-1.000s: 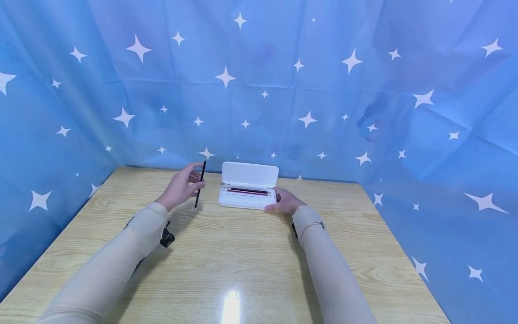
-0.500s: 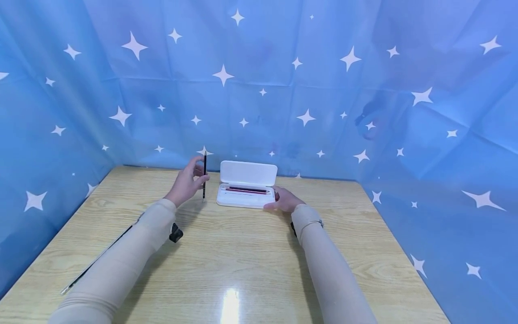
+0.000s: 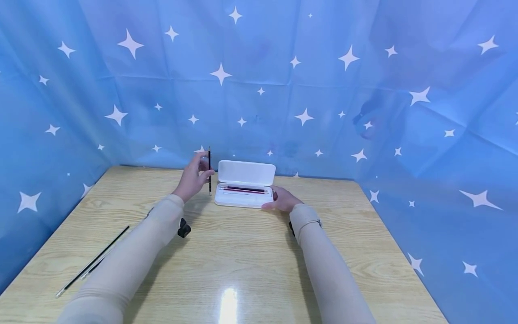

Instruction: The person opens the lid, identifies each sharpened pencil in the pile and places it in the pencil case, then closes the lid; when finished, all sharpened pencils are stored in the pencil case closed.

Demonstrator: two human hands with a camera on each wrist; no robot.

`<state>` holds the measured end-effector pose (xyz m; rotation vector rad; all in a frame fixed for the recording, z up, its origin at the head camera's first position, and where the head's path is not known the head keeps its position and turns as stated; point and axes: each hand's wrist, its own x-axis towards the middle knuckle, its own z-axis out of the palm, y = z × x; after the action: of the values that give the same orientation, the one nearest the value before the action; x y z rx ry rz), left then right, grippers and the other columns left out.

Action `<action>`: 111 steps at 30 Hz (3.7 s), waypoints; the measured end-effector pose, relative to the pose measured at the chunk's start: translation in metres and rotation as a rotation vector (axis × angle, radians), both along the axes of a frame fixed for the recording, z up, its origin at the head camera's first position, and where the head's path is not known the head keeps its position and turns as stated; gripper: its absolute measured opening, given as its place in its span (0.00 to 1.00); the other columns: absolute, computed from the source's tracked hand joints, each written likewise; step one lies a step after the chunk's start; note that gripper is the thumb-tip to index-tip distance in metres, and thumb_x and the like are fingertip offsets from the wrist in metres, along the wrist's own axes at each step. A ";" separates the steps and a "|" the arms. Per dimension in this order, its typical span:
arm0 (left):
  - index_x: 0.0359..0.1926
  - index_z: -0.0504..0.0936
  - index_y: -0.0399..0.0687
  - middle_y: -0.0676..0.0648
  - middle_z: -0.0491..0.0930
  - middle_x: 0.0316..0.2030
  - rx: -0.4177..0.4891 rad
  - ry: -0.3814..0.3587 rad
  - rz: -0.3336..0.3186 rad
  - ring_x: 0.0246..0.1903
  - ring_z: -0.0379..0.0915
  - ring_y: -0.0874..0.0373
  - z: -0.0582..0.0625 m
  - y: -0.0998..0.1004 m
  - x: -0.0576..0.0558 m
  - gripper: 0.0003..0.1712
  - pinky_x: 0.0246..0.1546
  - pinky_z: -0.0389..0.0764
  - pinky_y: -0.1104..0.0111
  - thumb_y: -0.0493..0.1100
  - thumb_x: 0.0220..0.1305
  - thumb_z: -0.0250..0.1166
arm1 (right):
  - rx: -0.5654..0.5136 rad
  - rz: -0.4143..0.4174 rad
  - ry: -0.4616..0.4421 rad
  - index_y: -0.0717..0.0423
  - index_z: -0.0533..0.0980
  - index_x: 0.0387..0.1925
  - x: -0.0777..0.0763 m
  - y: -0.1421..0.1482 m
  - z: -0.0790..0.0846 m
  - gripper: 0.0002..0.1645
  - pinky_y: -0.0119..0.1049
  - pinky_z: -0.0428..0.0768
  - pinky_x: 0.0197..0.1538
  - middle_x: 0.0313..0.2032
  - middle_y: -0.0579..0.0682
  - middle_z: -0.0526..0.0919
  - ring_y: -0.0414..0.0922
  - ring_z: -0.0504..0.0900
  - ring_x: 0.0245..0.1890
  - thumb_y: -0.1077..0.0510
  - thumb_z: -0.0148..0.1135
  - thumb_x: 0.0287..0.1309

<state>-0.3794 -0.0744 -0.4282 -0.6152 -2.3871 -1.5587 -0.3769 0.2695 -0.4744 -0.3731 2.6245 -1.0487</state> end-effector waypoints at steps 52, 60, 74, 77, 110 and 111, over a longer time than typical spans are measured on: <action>0.73 0.67 0.45 0.41 0.78 0.47 -0.215 0.033 0.015 0.51 0.76 0.45 -0.018 0.051 -0.036 0.30 0.56 0.78 0.52 0.35 0.72 0.62 | -0.004 0.004 0.016 0.55 0.68 0.69 0.006 -0.003 0.007 0.40 0.49 0.73 0.63 0.58 0.53 0.78 0.48 0.77 0.56 0.51 0.74 0.60; 0.67 0.75 0.45 0.44 0.81 0.46 -0.281 0.038 -0.037 0.50 0.78 0.48 -0.017 0.062 -0.034 0.25 0.55 0.79 0.54 0.35 0.71 0.64 | -0.006 0.000 0.003 0.56 0.68 0.69 0.007 -0.005 0.007 0.39 0.49 0.73 0.63 0.59 0.54 0.78 0.49 0.76 0.57 0.52 0.74 0.61; 0.62 0.78 0.47 0.47 0.81 0.47 -0.347 0.062 0.012 0.48 0.77 0.51 -0.017 0.065 -0.034 0.23 0.54 0.79 0.55 0.43 0.68 0.69 | -0.009 -0.011 -0.005 0.56 0.68 0.69 0.008 -0.004 0.008 0.39 0.49 0.74 0.62 0.58 0.54 0.78 0.49 0.77 0.55 0.52 0.74 0.61; 0.64 0.76 0.48 0.47 0.79 0.51 -0.341 0.062 0.040 0.52 0.75 0.50 -0.018 0.061 -0.033 0.27 0.56 0.77 0.55 0.46 0.67 0.71 | -0.005 -0.015 -0.006 0.54 0.69 0.68 0.007 -0.004 0.007 0.39 0.48 0.74 0.61 0.56 0.53 0.79 0.48 0.77 0.53 0.50 0.74 0.60; 0.70 0.71 0.44 0.42 0.69 0.69 -0.397 0.010 0.081 0.71 0.61 0.45 -0.013 0.027 -0.029 0.25 0.72 0.61 0.51 0.49 0.80 0.52 | -0.020 0.026 -0.002 0.55 0.66 0.72 0.004 -0.007 0.008 0.43 0.51 0.70 0.67 0.62 0.53 0.76 0.50 0.75 0.61 0.51 0.74 0.60; 0.68 0.73 0.44 0.42 0.70 0.68 -0.398 0.006 0.079 0.69 0.63 0.45 -0.011 0.026 -0.027 0.24 0.71 0.63 0.50 0.50 0.80 0.51 | -0.024 0.029 -0.008 0.55 0.66 0.71 0.005 -0.007 0.009 0.42 0.50 0.71 0.66 0.61 0.54 0.77 0.50 0.75 0.60 0.51 0.74 0.61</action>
<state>-0.4065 -0.0489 -0.4392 -0.5854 -2.7012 -1.0518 -0.3723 0.2622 -0.4656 -0.4097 2.5936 -1.0708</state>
